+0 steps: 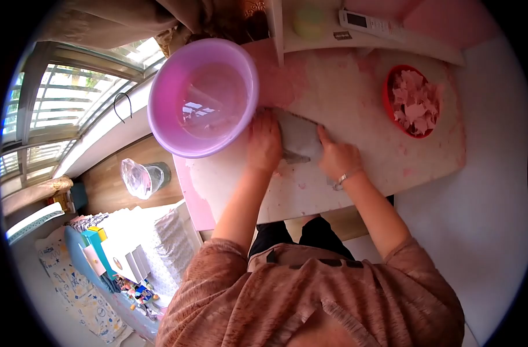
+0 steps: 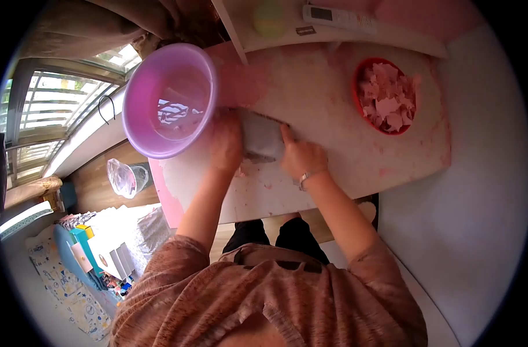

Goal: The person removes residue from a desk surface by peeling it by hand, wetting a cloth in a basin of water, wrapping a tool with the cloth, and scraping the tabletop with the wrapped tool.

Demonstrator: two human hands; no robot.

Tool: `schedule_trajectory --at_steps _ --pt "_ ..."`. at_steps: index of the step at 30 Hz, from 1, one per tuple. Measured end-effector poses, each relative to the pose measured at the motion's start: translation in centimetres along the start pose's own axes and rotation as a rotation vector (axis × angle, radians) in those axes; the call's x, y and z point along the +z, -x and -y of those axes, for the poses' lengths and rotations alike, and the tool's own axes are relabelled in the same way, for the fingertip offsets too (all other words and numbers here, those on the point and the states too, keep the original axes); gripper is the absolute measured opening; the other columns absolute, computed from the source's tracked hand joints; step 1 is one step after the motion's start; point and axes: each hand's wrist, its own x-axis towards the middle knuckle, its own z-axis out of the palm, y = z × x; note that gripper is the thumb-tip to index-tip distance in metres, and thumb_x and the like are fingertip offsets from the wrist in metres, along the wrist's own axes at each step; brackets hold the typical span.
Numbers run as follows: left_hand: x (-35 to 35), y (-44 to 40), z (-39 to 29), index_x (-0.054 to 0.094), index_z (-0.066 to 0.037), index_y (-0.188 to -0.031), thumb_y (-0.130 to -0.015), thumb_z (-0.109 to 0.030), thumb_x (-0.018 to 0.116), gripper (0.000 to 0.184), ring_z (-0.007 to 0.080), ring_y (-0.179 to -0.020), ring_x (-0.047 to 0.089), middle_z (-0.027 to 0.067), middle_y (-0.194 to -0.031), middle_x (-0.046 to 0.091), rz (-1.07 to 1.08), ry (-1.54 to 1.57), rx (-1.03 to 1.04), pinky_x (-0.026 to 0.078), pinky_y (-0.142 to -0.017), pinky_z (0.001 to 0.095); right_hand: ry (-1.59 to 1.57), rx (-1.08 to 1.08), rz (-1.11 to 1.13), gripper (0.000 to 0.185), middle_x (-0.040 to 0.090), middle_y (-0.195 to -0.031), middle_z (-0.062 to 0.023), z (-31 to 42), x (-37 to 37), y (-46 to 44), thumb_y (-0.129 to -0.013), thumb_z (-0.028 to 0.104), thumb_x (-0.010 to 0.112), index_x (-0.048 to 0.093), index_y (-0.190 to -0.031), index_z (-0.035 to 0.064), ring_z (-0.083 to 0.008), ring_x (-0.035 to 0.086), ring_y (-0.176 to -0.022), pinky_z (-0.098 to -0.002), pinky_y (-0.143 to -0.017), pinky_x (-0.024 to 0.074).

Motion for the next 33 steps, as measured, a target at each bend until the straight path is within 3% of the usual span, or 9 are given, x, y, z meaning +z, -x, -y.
schedule_trajectory --at_steps 4,12,14,17,20,24,26,31,33 --pt "-0.8 -1.1 -0.9 0.045 0.008 -0.118 -0.079 -0.008 0.041 0.042 0.0313 -0.112 0.044 0.0182 -0.115 0.048 -0.035 -0.073 0.034 0.033 -0.098 0.0422 0.028 -0.030 -0.126 0.074 0.063 -0.080 -0.0208 -0.3 0.4 0.3 -0.064 0.012 0.054 0.034 -0.135 0.0158 -0.0360 0.062 -0.075 -0.0435 -0.069 0.0494" --pt "0.7 -0.7 -0.4 0.047 0.007 -0.116 -0.080 -0.009 0.041 0.041 0.0311 -0.111 0.045 0.0170 -0.115 0.050 -0.022 0.041 -0.054 0.033 -0.098 0.0429 0.012 0.049 0.055 0.069 0.064 -0.084 -0.0191 -0.6 0.0 -0.4 -0.069 0.013 0.051 0.032 -0.135 0.0142 -0.0361 0.062 -0.078 -0.0451 -0.070 0.0495" --pt "0.6 0.7 -1.6 0.048 0.006 -0.115 -0.080 -0.009 0.041 0.039 0.0305 -0.113 0.044 0.0172 -0.116 0.050 -0.092 -0.030 0.051 0.033 -0.097 0.0434 0.020 -0.079 -0.169 0.068 0.064 -0.085 -0.0197 -2.2 2.5 0.8 -0.070 0.013 0.050 0.032 -0.135 0.0140 -0.0359 0.062 -0.078 -0.0444 -0.070 0.0497" --pt "1.2 -2.6 -0.9 0.049 0.005 -0.113 -0.080 -0.010 0.041 0.037 0.0296 -0.115 0.042 0.0168 -0.118 0.049 -0.013 0.017 0.033 0.032 -0.098 0.0441 -0.002 0.078 0.011 0.078 0.063 -0.085 -0.0204 -1.0 -1.7 -1.7 -0.064 0.015 0.059 0.031 -0.136 0.0195 -0.0359 0.062 -0.079 -0.0442 -0.073 0.0486" --pt "1.3 -3.5 -1.1 0.049 0.004 -0.113 -0.079 -0.009 0.042 0.037 0.0292 -0.116 0.041 0.0160 -0.119 0.049 0.043 -0.019 -0.036 0.031 -0.099 0.0439 -0.022 0.027 0.002 0.080 0.063 -0.086 -0.0208 -1.7 -2.3 -3.1 -0.062 0.016 0.060 0.030 -0.136 0.0189 -0.0361 0.062 -0.080 -0.0440 -0.074 0.0485" --pt "1.1 -1.3 -1.5 0.050 0.004 -0.112 -0.079 -0.009 0.043 0.037 0.0284 -0.115 0.043 0.0145 -0.120 0.049 0.010 0.037 -0.001 0.031 -0.099 0.0427 -0.022 0.112 0.087 0.079 0.063 -0.085 -0.0204 -1.4 -0.8 -0.3 -0.062 0.015 0.059 0.031 -0.136 0.0170 -0.0355 0.062 -0.079 -0.0428 -0.073 0.0491" --pt "1.1 -0.2 -2.2 0.050 0.004 -0.113 -0.078 -0.009 0.043 0.038 0.0282 -0.115 0.042 0.0141 -0.121 0.049 -0.009 -0.003 0.022 0.031 -0.100 0.0424 -0.001 0.003 -0.041 0.077 0.063 -0.081 -0.0201 -2.2 0.2 0.6 -0.063 0.013 0.056 0.032 -0.135 0.0171 -0.0352 0.062 -0.076 -0.0421 -0.071 0.0494" --pt "1.8 -4.9 -1.4 0.050 0.004 -0.115 -0.078 -0.009 0.044 0.040 0.0278 -0.117 0.041 0.0145 -0.121 0.049 0.071 -0.072 0.002 0.031 -0.099 0.0428 0.032 0.028 -0.019 0.075 0.063 -0.079 -0.0207 -2.1 -2.9 -3.7 -0.063 0.013 0.055 0.033 -0.135 0.0170 -0.0360 0.062 -0.075 -0.0429 -0.070 0.0492" --pt "1.3 -4.6 -1.6 0.049 0.004 -0.116 -0.078 -0.008 0.044 0.040 0.0280 -0.117 0.041 0.0147 -0.121 0.049 0.067 -0.075 -0.006 0.032 -0.099 0.0428 0.054 0.079 0.112 0.073 0.064 -0.087 -0.0203 -1.7 -2.9 -3.5 -0.070 0.014 0.051 0.026 -0.138 0.0143 -0.0347 0.063 -0.080 -0.0440 -0.074 0.0492"
